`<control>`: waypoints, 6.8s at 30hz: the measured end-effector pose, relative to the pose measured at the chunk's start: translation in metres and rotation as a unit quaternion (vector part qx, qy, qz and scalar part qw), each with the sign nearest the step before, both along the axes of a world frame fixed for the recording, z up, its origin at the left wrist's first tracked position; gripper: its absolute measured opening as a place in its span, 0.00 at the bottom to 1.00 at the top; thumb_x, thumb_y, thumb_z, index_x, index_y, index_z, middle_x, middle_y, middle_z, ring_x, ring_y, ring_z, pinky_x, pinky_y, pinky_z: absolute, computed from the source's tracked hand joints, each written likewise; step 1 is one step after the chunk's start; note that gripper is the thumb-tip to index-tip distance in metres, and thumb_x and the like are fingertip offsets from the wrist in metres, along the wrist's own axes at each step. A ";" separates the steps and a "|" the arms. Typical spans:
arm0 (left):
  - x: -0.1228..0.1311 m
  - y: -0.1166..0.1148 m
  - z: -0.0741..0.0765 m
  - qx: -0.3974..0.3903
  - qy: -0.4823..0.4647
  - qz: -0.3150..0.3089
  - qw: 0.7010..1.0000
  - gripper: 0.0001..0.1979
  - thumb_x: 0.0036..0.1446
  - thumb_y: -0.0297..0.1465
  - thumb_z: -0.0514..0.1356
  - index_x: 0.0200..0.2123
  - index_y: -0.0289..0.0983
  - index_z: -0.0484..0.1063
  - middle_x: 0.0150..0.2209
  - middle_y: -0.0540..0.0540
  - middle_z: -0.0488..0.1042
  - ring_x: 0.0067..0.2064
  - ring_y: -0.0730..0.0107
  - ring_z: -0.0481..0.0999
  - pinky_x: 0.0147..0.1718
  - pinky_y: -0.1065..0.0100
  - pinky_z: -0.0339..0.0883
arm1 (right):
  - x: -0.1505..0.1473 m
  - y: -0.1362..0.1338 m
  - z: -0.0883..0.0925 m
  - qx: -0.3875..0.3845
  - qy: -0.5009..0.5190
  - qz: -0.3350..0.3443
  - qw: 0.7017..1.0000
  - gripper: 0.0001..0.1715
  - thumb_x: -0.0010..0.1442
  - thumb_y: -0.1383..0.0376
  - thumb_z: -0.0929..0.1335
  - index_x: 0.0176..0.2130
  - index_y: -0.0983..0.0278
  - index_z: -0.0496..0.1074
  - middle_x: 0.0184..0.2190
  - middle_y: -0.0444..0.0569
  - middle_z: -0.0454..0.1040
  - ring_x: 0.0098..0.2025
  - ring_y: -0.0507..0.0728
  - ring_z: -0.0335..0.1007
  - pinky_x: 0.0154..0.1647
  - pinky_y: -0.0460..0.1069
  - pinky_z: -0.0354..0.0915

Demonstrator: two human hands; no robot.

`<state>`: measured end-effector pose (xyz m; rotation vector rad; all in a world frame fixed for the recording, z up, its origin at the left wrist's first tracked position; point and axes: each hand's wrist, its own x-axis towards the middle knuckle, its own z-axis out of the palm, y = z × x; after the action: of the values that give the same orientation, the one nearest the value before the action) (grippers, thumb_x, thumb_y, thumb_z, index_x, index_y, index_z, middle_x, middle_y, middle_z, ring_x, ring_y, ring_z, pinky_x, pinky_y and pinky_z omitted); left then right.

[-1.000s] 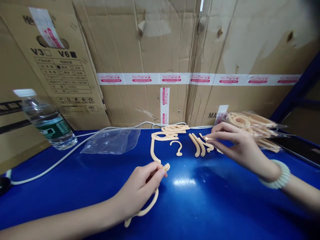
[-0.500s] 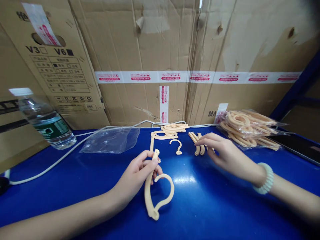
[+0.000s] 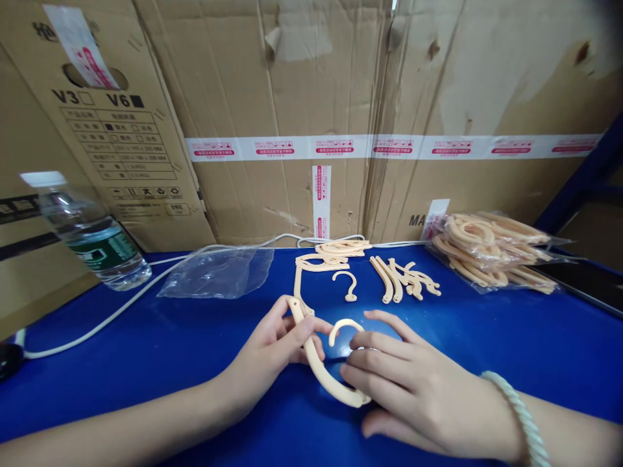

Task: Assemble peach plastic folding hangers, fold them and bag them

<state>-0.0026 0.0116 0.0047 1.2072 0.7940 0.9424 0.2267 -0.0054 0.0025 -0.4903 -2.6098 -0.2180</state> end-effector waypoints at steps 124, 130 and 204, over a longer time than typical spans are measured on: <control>-0.033 0.042 -0.014 0.635 0.420 0.035 0.647 0.08 0.67 0.28 0.54 0.39 0.37 0.74 0.39 0.45 0.78 0.38 0.65 0.76 0.37 0.65 0.73 | 0.062 0.111 0.030 -0.111 0.015 -0.234 0.966 0.12 0.64 0.64 0.62 0.44 0.64 0.71 0.41 0.55 0.75 0.44 0.61 0.72 0.46 0.56 0.68; -0.033 0.041 -0.014 0.630 0.422 0.035 0.651 0.07 0.66 0.28 0.55 0.39 0.37 0.74 0.38 0.45 0.78 0.39 0.64 0.76 0.38 0.65 0.72 | -0.008 0.150 0.038 -0.125 -0.052 -0.216 0.967 0.16 0.60 0.65 0.68 0.48 0.66 0.73 0.44 0.57 0.75 0.49 0.63 0.69 0.51 0.56 0.64; -0.005 -0.001 -0.004 0.077 0.090 0.001 0.993 0.15 0.62 0.43 0.58 0.35 0.37 0.69 0.36 0.48 0.70 0.40 0.65 0.72 0.39 0.66 0.66 | 0.025 0.038 0.029 -0.577 0.324 -0.123 0.740 0.17 0.56 0.55 0.73 0.35 0.64 0.66 0.31 0.44 0.70 0.32 0.51 0.64 0.32 0.47 0.61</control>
<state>-0.0077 0.0107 0.0009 1.4409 0.8774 0.9183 0.2514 0.0328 0.0319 -1.0559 -1.6710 1.3312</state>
